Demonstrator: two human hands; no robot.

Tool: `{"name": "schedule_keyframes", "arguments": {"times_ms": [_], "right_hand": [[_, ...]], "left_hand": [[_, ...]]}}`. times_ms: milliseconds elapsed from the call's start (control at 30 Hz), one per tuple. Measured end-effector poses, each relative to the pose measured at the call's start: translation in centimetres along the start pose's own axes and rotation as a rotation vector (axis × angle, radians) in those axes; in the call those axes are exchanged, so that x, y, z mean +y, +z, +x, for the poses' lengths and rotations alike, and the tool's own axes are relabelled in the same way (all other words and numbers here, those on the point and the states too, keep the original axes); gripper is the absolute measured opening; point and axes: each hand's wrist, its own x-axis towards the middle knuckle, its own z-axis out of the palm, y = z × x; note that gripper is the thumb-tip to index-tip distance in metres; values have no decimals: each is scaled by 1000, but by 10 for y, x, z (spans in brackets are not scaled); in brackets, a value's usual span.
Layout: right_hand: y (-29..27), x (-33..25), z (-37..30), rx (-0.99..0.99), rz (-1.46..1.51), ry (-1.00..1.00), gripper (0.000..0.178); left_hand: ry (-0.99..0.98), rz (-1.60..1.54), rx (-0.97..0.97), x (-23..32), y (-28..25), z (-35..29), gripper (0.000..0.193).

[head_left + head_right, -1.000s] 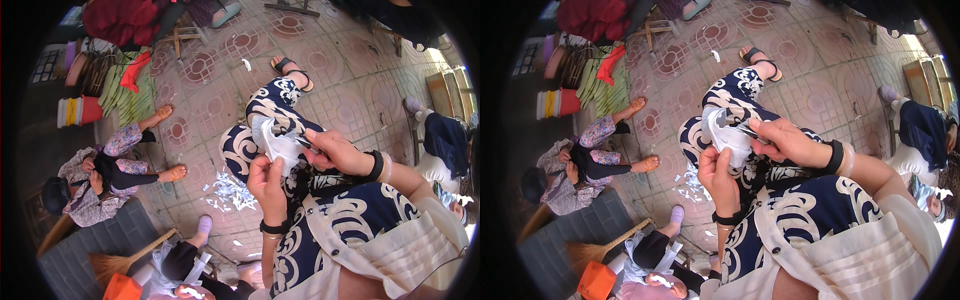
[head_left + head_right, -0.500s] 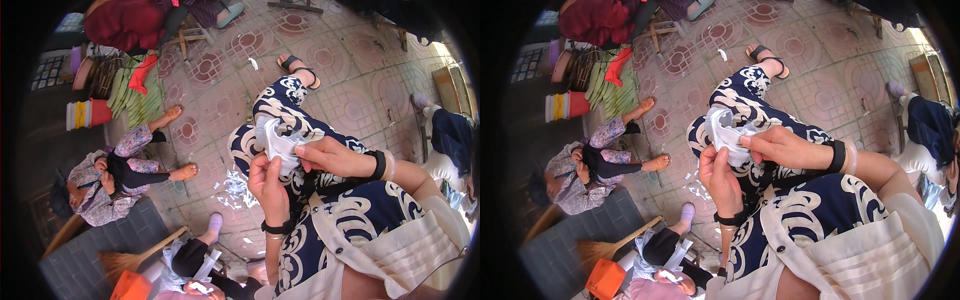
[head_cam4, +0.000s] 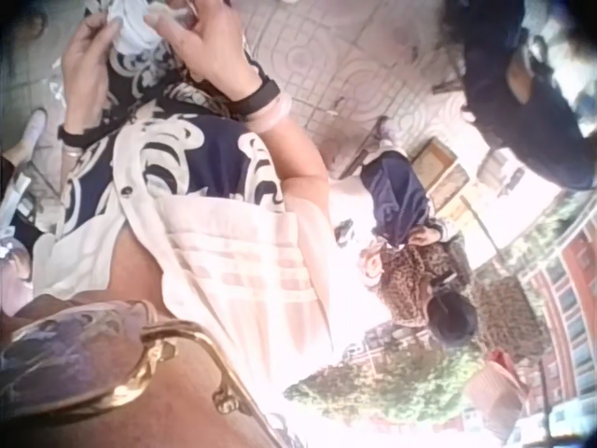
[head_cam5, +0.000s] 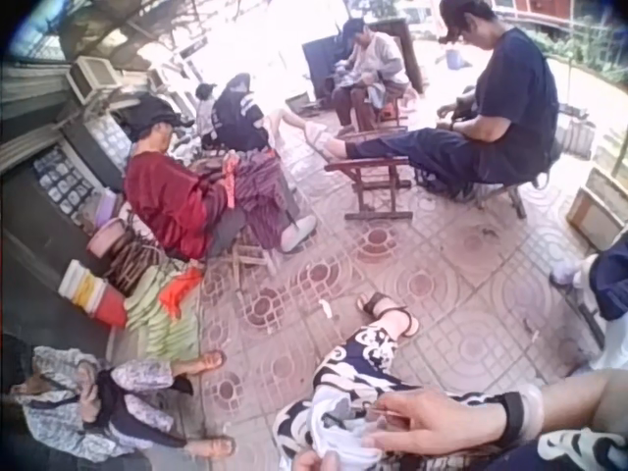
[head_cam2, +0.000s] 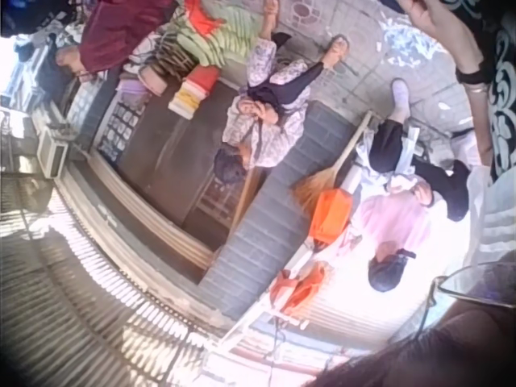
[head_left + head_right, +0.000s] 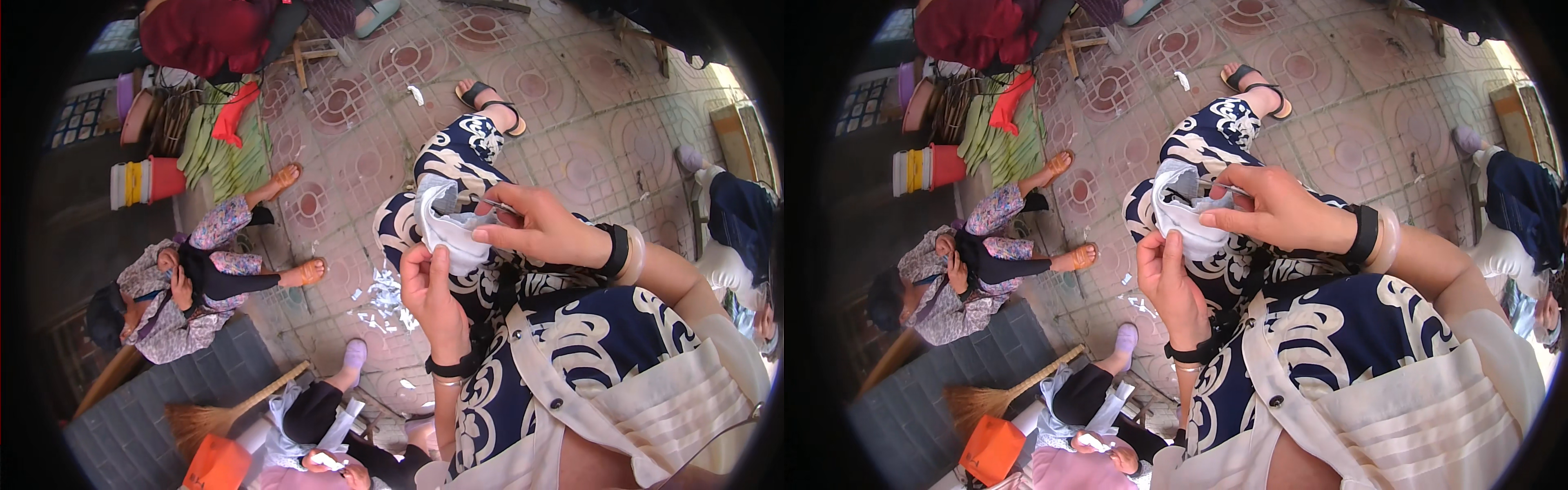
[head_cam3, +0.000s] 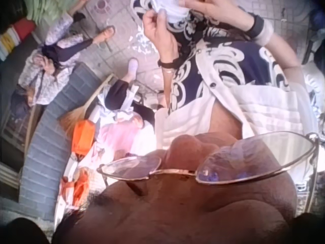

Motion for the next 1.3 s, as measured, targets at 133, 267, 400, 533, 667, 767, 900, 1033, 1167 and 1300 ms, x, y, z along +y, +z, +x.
{"name": "schedule_keyframes", "arguments": {"times_ms": [133, 267, 400, 533, 667, 767, 900, 1033, 1167, 1300], "right_hand": [[8, 19, 9, -158, 7, -131, 30], [11, 7, 11, -144, 138, 39, 26], [11, 1, 12, -81, 118, 6, 22], [14, 5, 13, -44, 149, 15, 21], [15, 7, 14, -59, 184, 50, 21], [15, 7, 15, -59, 204, 70, 21], [7, 8, 15, -14, 149, 52, 33], [-8, -23, 3, 1, 123, -59, 46], [-4, -22, 0, -187, 37, -30, 49], [0, -9, 1, -213, -16, 34, 51]], "left_hand": [[-80, -36, -1, 0, 0, -2, 13], [-132, 82, -63, 8, 4, -7, 13], [-72, 119, -60, 3, -7, -5, 12], [-40, 19, -15, 3, -6, -5, 11], [-61, -76, 0, 1, -7, -3, 10], [-36, -80, -5, -4, -9, -2, 11], [-45, -63, 33, -1, -1, 1, 11], [-37, -30, 29, 0, 3, 1, 11], [-36, -20, 13, 0, 3, 1, 12], [-26, -22, -32, -2, 7, -1, 14]]}}
